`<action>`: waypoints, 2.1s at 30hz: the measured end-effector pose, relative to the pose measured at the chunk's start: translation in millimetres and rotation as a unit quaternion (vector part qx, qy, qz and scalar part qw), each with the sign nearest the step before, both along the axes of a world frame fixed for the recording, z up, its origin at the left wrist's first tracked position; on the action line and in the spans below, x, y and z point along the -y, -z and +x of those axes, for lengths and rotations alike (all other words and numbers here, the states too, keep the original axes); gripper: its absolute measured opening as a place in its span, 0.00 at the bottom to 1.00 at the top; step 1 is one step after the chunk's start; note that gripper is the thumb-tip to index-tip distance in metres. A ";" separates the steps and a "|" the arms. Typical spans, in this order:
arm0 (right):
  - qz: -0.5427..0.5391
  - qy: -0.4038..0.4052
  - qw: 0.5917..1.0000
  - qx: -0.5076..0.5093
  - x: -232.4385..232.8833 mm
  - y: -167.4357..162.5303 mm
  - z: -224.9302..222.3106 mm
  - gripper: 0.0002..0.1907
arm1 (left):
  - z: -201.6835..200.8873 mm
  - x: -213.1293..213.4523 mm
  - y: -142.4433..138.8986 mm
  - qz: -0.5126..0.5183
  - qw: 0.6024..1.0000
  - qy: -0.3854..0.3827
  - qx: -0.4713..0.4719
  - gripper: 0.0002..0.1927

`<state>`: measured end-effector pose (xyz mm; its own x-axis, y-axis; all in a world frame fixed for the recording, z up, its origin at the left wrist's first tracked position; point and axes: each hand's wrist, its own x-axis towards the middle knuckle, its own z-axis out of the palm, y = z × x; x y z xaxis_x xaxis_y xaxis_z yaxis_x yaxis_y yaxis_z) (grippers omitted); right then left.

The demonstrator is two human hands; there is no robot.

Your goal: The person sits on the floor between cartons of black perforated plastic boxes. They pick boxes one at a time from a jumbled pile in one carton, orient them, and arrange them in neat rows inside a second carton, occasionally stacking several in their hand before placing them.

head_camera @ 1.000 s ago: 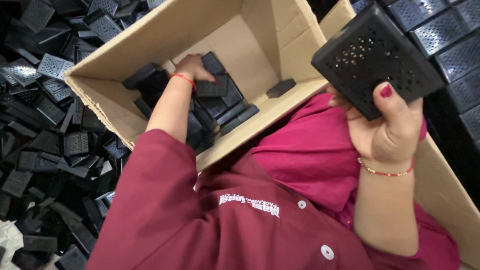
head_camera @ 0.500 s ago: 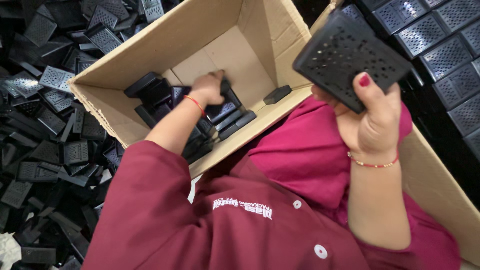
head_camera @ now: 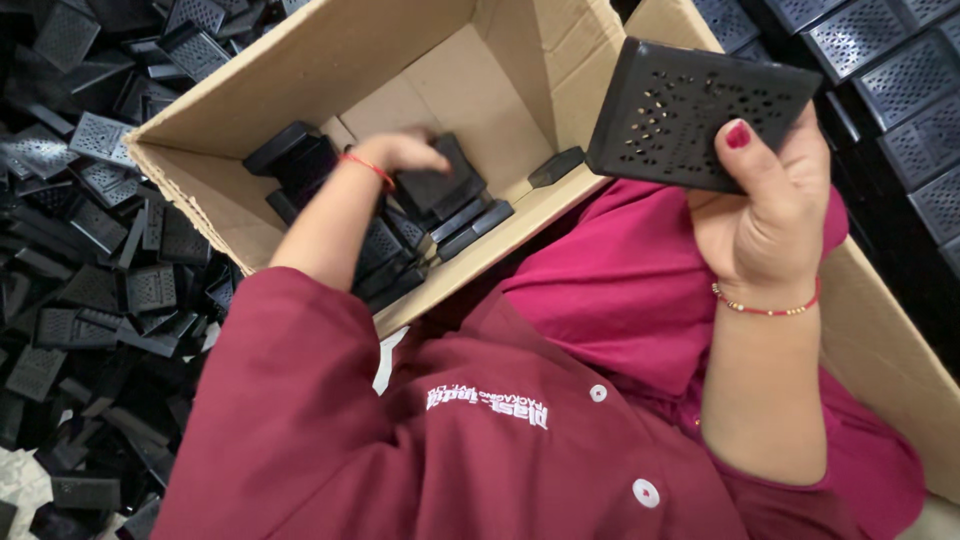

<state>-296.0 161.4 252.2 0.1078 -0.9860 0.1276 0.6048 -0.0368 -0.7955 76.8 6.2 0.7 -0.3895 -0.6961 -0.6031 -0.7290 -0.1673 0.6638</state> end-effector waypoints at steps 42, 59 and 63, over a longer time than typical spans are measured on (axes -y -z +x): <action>-0.232 0.138 0.900 -0.342 -37.1 -40.8 19.0 0.63 | -165.3 -106.9 -269.2 -0.357 0.717 0.030 -0.599 0.71; -0.283 0.105 0.769 -0.564 -65.0 -59.5 -23.5 0.61 | -181.4 -107.3 -269.8 -0.491 0.685 0.205 -0.498 0.57; -0.288 0.127 0.754 -0.576 -65.5 -42.7 -36.2 0.56 | -181.2 -105.4 -266.9 -0.478 0.683 0.226 -0.505 0.58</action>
